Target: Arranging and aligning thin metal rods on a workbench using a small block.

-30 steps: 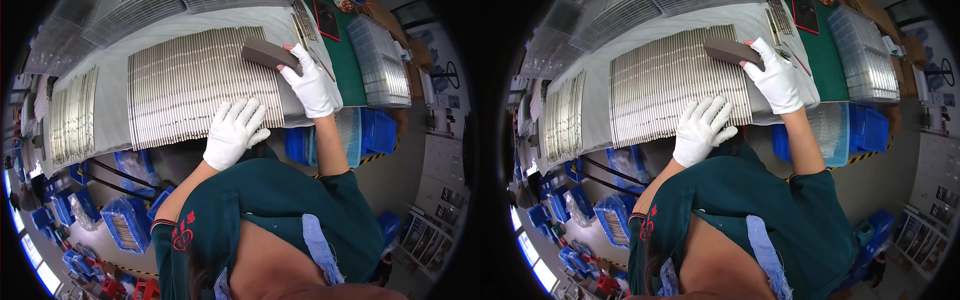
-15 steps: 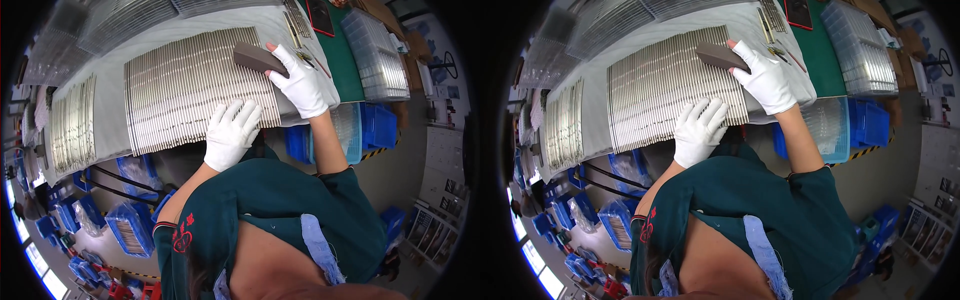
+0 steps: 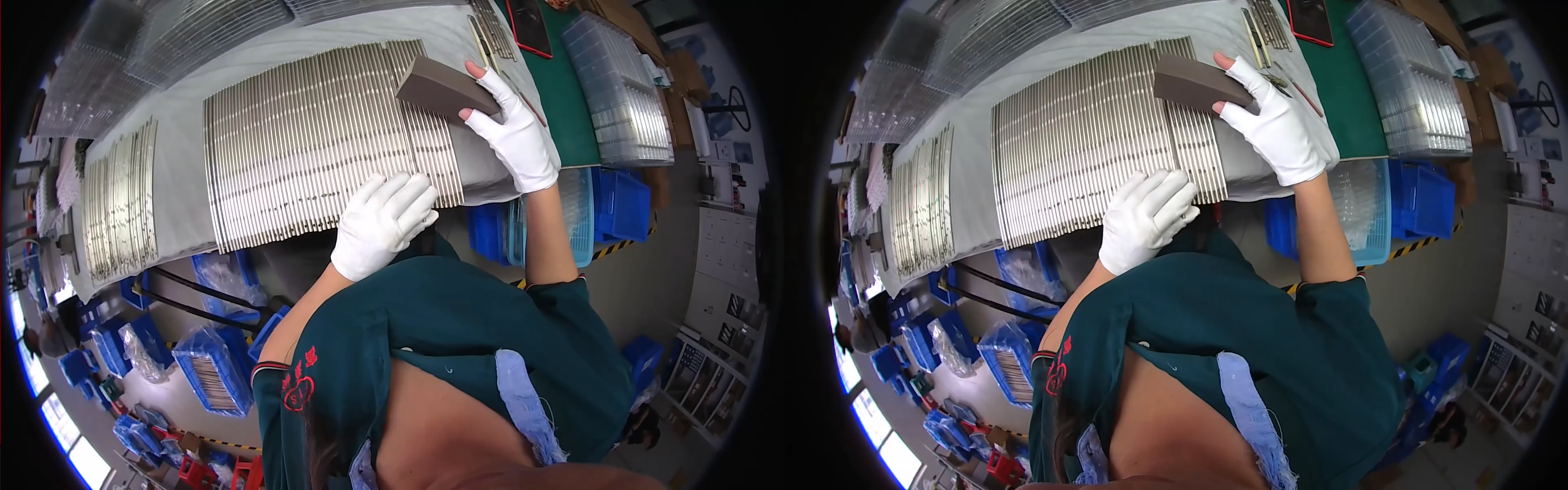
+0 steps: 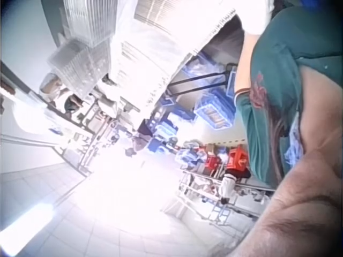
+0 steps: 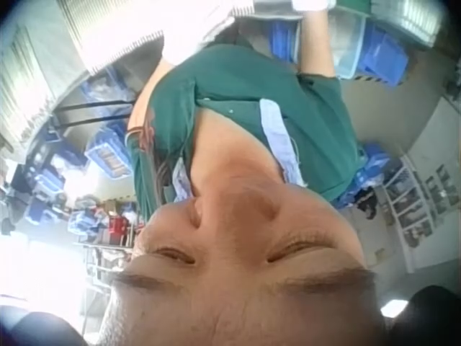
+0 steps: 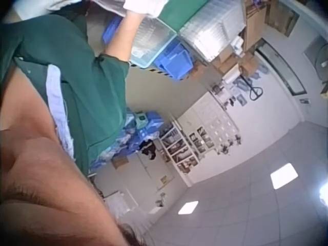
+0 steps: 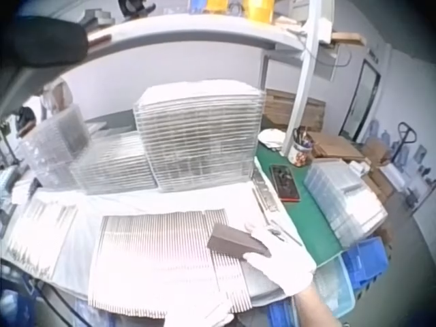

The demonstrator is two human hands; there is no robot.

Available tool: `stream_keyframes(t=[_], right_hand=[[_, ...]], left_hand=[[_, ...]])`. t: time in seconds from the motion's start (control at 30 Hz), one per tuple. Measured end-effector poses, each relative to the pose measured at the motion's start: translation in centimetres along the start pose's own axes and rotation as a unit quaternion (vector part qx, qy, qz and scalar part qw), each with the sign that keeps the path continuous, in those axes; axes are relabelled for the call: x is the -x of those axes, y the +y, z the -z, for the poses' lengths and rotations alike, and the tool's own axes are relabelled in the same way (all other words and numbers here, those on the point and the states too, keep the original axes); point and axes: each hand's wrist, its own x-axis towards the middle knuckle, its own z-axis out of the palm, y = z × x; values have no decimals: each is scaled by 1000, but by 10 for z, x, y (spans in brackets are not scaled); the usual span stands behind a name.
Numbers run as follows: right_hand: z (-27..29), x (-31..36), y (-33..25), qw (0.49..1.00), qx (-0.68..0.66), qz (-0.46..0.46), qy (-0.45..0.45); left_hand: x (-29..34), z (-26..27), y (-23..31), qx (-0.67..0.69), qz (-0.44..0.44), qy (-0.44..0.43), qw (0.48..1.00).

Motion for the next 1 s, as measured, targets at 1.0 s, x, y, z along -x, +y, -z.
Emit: stream_keyframes(t=[1.0], right_hand=[[-2,-26,-18,973,79,15,-218]], left_hand=[[-2,-9,0,105,4,91,990]])
